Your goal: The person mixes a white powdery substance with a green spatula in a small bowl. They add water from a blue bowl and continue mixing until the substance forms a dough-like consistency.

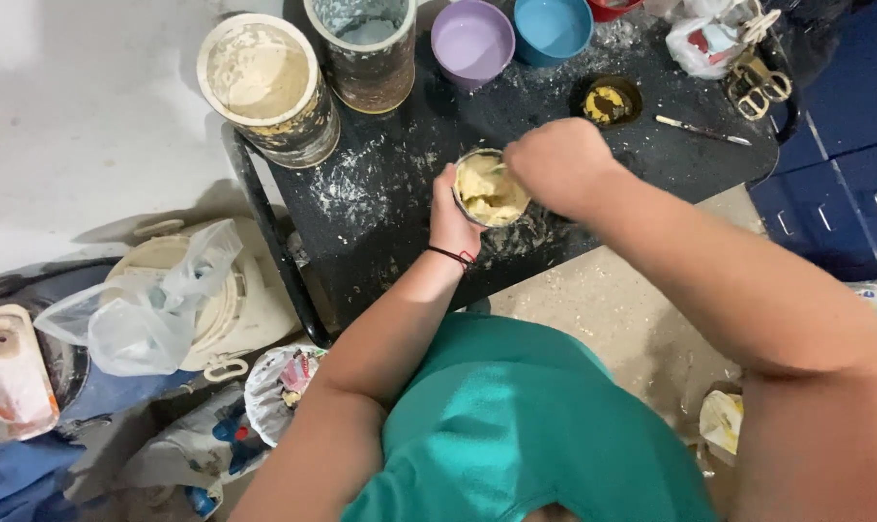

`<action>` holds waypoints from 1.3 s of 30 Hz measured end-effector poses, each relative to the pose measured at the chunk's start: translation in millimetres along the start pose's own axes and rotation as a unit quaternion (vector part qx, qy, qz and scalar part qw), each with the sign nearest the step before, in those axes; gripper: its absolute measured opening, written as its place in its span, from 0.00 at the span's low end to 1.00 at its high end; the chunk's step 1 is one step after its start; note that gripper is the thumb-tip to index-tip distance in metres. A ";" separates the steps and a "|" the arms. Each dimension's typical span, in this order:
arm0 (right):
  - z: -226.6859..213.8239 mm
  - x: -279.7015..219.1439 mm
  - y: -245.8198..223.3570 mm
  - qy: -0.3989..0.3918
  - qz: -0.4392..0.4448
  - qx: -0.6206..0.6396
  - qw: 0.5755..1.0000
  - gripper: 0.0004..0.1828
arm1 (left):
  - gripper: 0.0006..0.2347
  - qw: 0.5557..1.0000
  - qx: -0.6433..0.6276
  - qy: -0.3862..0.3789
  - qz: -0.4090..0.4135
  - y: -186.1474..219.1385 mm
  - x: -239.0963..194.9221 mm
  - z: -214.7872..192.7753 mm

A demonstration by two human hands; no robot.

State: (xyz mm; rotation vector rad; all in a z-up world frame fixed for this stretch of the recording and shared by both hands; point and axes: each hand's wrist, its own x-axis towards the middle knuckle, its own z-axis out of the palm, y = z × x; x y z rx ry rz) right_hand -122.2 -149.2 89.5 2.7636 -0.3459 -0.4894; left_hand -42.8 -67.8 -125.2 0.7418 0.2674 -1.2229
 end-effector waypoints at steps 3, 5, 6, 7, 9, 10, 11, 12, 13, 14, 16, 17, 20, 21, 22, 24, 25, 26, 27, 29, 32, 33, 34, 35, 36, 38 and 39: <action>-0.2 -12.0 0.5 -0.066 0.017 0.022 0.997 0.06 | 0.30 0.999 0.004 0.022 0.024 4.3 10.7 -7.9; -3.0 -19.0 -12.9 -0.053 0.001 0.013 0.999 0.05 | 0.28 0.999 -0.008 0.032 0.041 0.0 18.3 -12.7; -4.8 -21.8 -19.5 -0.038 -0.015 0.005 0.999 0.05 | 0.26 0.997 -0.021 0.041 0.060 -1.0 22.5 -14.9; -3.8 -15.9 -18.6 -0.037 -0.015 0.004 0.999 0.05 | 0.26 0.997 -0.021 0.041 0.061 -1.8 22.8 -12.2; -0.2 -5.8 -19.4 -0.046 -0.023 0.031 0.998 0.04 | 0.27 0.999 0.000 0.036 0.039 -4.4 22.0 -9.2; -5.8 -6.1 -14.8 -0.046 -0.023 0.031 0.998 0.04 | 0.27 0.999 0.001 0.036 0.038 -5.3 18.3 -8.3; -11.7 -6.2 -10.1 -0.059 -0.009 0.029 0.998 0.04 | 0.29 0.999 0.011 0.032 0.010 -5.9 14.6 -7.3; -18.1 -5.3 -5.2 -0.071 0.005 0.027 0.997 0.04 | 0.31 0.999 0.021 0.028 -0.018 -5.3 11.5 -6.1; -8.5 -4.0 1.2 -0.070 0.005 0.027 0.997 0.04 | 0.31 0.999 0.022 0.028 -0.018 -3.2 10.7 -6.8; 1.7 -3.6 7.1 -0.061 0.013 0.043 0.997 0.06 | 0.30 0.999 0.020 0.022 -0.015 -2.6 9.2 -8.0; 9.1 -8.2 8.7 -0.052 0.023 0.058 0.997 0.08 | 0.28 1.000 0.018 0.016 -0.013 0.4 11.7 -10.6; 6.0 -13.4 4.2 -0.062 0.024 0.048 0.997 0.08 | 0.28 0.999 0.020 0.026 -0.002 2.8 15.4 -11.9; 3.3 -14.7 -11.4 -0.076 0.003 0.036 0.996 0.07 | 0.28 0.999 0.011 0.040 0.018 -0.3 18.0 -11.6; 3.2 -13.2 -16.0 -0.082 -0.016 0.032 0.996 0.06 | 0.29 0.999 0.001 0.042 0.026 -2.8 18.0 -9.6; 0.9 -11.5 -14.0 -0.082 -0.014 0.034 0.996 0.06 | 0.29 0.999 0.002 0.042 0.025 -4.2 16.6 -10.7; -4.0 -7.7 -9.3 -0.085 -0.015 0.026 0.996 0.07 | 0.30 0.998 0.046 0.034 -0.006 -6.6 14.2 -12.4; -6.9 -7.6 -1.7 -0.084 -0.015 0.026 0.996 0.07 | 0.30 0.998 0.047 0.034 -0.006 -5.4 10.9 -7.8; -9.8 -7.4 6.0 -0.075 0.005 0.033 0.997 0.07 | 0.30 0.999 0.043 0.023 -0.020 -4.5 7.3 -3.2; -12.8 -7.0 13.6 -0.065 0.026 0.040 0.997 0.08 | 0.31 0.999 0.039 0.011 -0.034 -3.4 3.8 1.1; -7.2 -12.7 12.3 -0.087 0.033 0.045 0.995 0.09 | 0.31 0.999 0.038 0.023 -0.028 2.1 10.9 -9.8; -8.4 -20.9 -0.4 -0.116 0.034 0.057 0.991 0.09 | 0.30 0.999 0.030 0.043 -0.010 -0.2 19.4 -17.2; -10.4 -23.1 -7.3 -0.118 0.027 0.063 0.991 0.08 | 0.29 0.998 0.024 0.050 0.006 -1.7 22.2 -18.9; -9.2 -16.5 -6.6 -0.118 0.027 0.063 0.991 0.08 | 0.29 0.998 0.025 0.049 0.007 -5.1 22.3 -15.6; -8.0 -10.0 -5.8 -0.101 0.013 0.054 0.993 0.08 | 0.28 0.999 0.024 0.035 -0.001 -8.6 22.4 -12.1; -5.7 -4.6 -6.7 -0.084 -0.001 0.047 0.995 0.08 | 0.28 0.999 0.024 0.022 -0.009 -13.2 21.1 -10.7; -19.0 -11.7 0.1 -0.078 0.015 0.045 0.996 0.07 | 0.28 0.999 0.031 0.019 -0.019 -10.6 8.7 -3.3; -26.6 -14.0 4.0 -0.072 0.031 0.042 0.996 0.06 | 0.29 0.999 0.037 0.015 -0.027 -7.8 3.3 1.0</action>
